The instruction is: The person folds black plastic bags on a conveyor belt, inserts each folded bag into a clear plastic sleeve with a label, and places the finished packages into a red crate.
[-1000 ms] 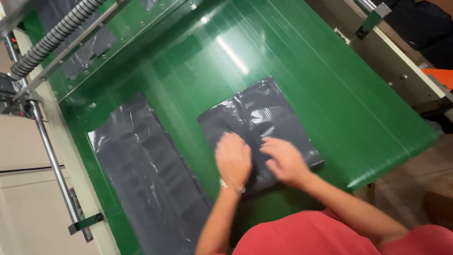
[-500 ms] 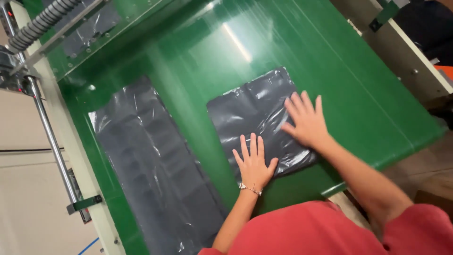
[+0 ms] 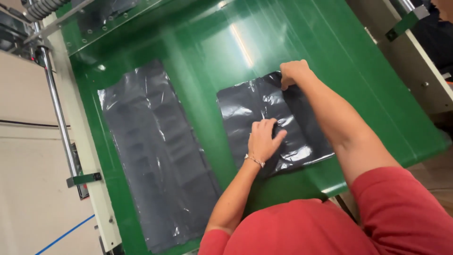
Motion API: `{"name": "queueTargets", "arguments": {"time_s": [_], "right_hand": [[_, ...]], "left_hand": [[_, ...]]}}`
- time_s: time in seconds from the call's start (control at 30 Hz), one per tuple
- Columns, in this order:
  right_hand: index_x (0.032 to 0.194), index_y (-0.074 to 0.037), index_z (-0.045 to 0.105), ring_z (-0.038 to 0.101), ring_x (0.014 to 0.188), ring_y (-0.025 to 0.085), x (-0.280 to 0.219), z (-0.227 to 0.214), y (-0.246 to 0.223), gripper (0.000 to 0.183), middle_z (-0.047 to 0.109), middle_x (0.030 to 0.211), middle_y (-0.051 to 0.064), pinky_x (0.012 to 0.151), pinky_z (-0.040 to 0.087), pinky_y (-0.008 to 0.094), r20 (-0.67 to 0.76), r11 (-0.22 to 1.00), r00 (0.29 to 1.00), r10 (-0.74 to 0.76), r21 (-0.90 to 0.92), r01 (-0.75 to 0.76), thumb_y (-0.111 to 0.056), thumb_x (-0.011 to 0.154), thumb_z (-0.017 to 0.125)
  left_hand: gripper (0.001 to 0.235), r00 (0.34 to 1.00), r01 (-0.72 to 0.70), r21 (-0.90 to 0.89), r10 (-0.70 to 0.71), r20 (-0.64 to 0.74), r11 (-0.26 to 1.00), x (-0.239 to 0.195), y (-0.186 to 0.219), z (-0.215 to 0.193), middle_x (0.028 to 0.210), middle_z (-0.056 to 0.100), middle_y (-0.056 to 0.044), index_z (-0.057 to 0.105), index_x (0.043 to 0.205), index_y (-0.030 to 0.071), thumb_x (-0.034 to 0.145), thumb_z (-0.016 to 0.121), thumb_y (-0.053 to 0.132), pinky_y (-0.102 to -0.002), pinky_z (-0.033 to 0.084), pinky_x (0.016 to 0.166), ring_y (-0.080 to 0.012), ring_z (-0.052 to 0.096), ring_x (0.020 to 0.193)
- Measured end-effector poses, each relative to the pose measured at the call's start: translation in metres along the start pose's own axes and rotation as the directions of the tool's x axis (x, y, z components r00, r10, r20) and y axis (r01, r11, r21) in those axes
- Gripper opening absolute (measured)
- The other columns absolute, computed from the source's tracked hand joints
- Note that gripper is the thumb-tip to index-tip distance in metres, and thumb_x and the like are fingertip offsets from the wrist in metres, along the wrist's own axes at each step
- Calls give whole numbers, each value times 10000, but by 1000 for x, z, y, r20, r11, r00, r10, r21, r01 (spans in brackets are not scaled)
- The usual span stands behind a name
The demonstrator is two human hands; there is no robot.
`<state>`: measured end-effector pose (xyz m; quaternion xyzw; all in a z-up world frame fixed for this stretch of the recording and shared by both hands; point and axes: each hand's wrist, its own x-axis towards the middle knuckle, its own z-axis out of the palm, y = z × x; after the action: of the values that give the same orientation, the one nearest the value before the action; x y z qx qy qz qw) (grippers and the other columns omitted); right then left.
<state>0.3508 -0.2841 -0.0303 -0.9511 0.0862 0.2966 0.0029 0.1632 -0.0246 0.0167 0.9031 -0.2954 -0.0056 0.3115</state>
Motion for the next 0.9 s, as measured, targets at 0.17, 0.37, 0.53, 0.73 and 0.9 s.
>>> {"name": "queueTargets", "arguments": {"time_s": [0.17,0.37,0.53,0.73,0.9], "right_hand": [[1120,-197,656,662,1046,316,-42,0,-10,513,717,1081,66,821,495,499,-223,997,972,-79,-11,79,-392,650,721],[984,-183,597,630,920,237,-228,5,-9,247,628,896,13,833,430,419,-845,867,429,-319,-77,493,-195,772,723],[859,-178,621,631,1102,204,-304,81,5,247,662,954,-21,976,432,456,-889,776,262,-377,-148,614,-63,644,662],[874,-142,628,632,1154,236,-322,133,6,99,677,1019,10,1041,458,463,-890,776,239,-388,-175,605,-68,822,588],[887,-184,650,630,1189,242,-328,133,15,237,694,1061,8,1064,442,444,-861,783,247,-444,-239,575,-131,1014,457]], "left_hand": [[446,906,421,-662,-314,283,620,18,-60,35,1204,693,-83,597,1298,143,1021,489,475,-265,539,839,-207,656,1066],[1024,746,518,-722,-170,644,-460,2,-59,-48,1522,427,-222,454,1403,14,852,245,851,-538,305,1154,-365,405,1435],[801,746,210,-637,-300,594,-741,-44,-100,-43,1186,696,-186,710,1076,63,841,516,804,-538,464,1055,-385,630,1154],[374,655,449,-812,-481,583,-372,-60,-100,-44,1105,727,-202,693,1163,4,985,664,332,-408,598,859,-246,721,957],[328,686,627,-458,-725,-59,630,-69,-116,-3,866,725,1,710,1018,194,738,869,254,-309,579,653,-159,694,772]]}}
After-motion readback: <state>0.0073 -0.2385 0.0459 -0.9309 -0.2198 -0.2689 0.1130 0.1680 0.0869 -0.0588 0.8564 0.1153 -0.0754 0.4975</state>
